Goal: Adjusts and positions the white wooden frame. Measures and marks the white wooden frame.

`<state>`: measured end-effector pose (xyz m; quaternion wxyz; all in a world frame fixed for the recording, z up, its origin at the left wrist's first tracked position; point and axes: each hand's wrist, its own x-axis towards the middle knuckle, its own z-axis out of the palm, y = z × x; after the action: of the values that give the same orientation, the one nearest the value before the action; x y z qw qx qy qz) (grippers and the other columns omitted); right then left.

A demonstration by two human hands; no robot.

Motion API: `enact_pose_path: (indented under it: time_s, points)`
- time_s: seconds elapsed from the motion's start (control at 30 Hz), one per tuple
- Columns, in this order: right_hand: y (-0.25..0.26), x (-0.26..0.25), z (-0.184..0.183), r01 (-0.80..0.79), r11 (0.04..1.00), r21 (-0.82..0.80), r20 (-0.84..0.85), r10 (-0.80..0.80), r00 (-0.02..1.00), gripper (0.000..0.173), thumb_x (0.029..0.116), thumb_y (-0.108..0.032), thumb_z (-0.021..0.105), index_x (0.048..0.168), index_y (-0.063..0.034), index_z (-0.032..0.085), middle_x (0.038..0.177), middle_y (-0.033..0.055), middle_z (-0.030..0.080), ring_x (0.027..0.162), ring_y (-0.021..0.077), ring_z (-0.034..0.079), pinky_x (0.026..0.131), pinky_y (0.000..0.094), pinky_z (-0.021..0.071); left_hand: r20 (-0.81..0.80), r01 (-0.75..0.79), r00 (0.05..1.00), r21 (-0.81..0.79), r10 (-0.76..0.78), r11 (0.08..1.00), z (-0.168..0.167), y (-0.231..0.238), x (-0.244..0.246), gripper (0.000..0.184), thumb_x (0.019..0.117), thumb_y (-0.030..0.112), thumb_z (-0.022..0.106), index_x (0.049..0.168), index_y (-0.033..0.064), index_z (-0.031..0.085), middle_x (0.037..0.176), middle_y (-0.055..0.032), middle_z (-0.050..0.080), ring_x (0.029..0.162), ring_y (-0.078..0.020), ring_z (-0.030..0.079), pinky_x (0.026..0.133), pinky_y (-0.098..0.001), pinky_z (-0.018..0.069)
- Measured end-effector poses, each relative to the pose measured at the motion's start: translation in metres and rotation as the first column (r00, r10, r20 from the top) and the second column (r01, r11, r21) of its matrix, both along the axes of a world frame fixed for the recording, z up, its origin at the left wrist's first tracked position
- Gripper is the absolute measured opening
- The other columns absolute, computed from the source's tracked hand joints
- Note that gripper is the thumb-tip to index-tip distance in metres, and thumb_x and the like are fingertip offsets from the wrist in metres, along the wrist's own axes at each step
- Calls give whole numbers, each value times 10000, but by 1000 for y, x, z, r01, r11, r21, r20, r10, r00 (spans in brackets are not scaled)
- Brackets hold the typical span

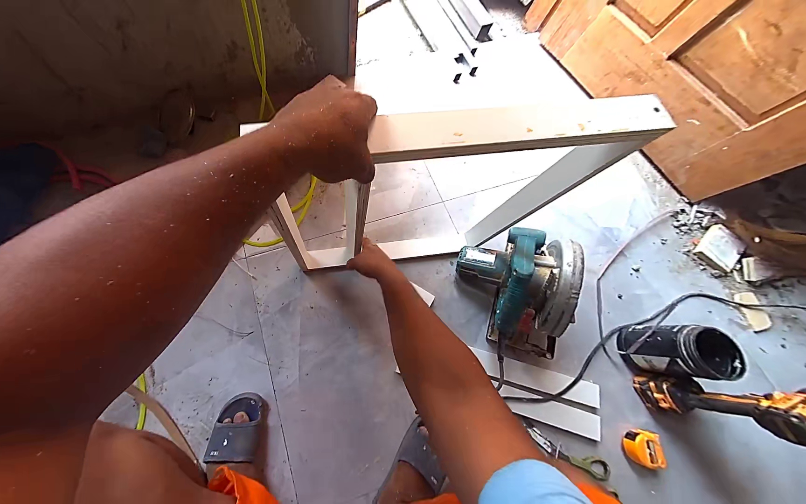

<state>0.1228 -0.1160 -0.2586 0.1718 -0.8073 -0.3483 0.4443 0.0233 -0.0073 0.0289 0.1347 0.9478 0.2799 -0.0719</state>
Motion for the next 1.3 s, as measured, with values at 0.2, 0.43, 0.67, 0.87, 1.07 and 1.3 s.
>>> enact_pose_path:
  time_s: [0.2, 0.43, 0.67, 0.87, 1.07, 1.3]
  points:
    - [-28, -3, 191, 114, 734, 669, -334, 161, 928, 947, 755, -283, 801, 1549, -46, 342, 1484, 147, 534, 1339, 200, 555, 1079, 401, 515, -76, -184, 981, -71, 179, 980, 14, -29, -3, 394, 873, 314, 777, 1033, -9, 619, 995, -219, 647, 989, -409, 637, 807, -645, 485]
    - [-39, -96, 159, 262, 368, 892, -226, -139, 964, 985, 819, -624, 707, 1443, 91, 441, 1363, 265, 582, 1278, 327, 564, 1086, 521, 452, -122, -492, 869, -313, 479, 812, 8, -59, -42, 431, 903, 380, 760, 932, -23, 610, 827, -174, 622, 753, -303, 610, 666, -545, 495]
    - [-76, -63, 168, 358, 369, 858, -362, -61, 930, 873, 933, -722, 487, 1348, 45, 443, 1140, 50, 612, 986, 19, 619, 868, 260, 558, 97, -380, 691, -794, 716, 474, -26, -94, -46, 568, 1014, 526, 587, 1268, 20, 544, 1010, -165, 677, 879, -267, 690, 784, -512, 583]
    - [-102, -3, 180, 441, 306, 844, -485, 79, 871, 276, 972, -218, 386, 1208, -96, 461, 986, -97, 607, 868, -51, 627, 799, 172, 560, 339, -117, 917, -275, 210, 954, -22, -109, -17, 440, 1081, 379, 342, 1163, 29, 596, 956, -185, 640, 921, -370, 652, 745, -611, 489]
    - [-118, 34, 172, 429, 245, 869, -481, 221, 848, 239, 966, -173, 367, 1184, -156, 464, 1017, -164, 646, 951, -84, 639, 849, 159, 553, 33, 652, 702, 370, -711, 661, 6, -61, 47, 979, 693, 176, 846, 1571, 204, 413, 1667, -169, 301, 1527, -457, 249, 1185, -669, 232]
    - [-125, 26, 185, 488, 309, 817, -557, 200, 806, 367, 1061, -258, 268, 1173, -146, 599, 1033, -119, 737, 984, -35, 681, 909, 221, 571, -301, 854, 497, 338, -814, 396, 18, -73, 67, 550, 674, 295, 831, 1131, 79, 615, 969, -124, 655, 999, -353, 634, 894, -527, 461]
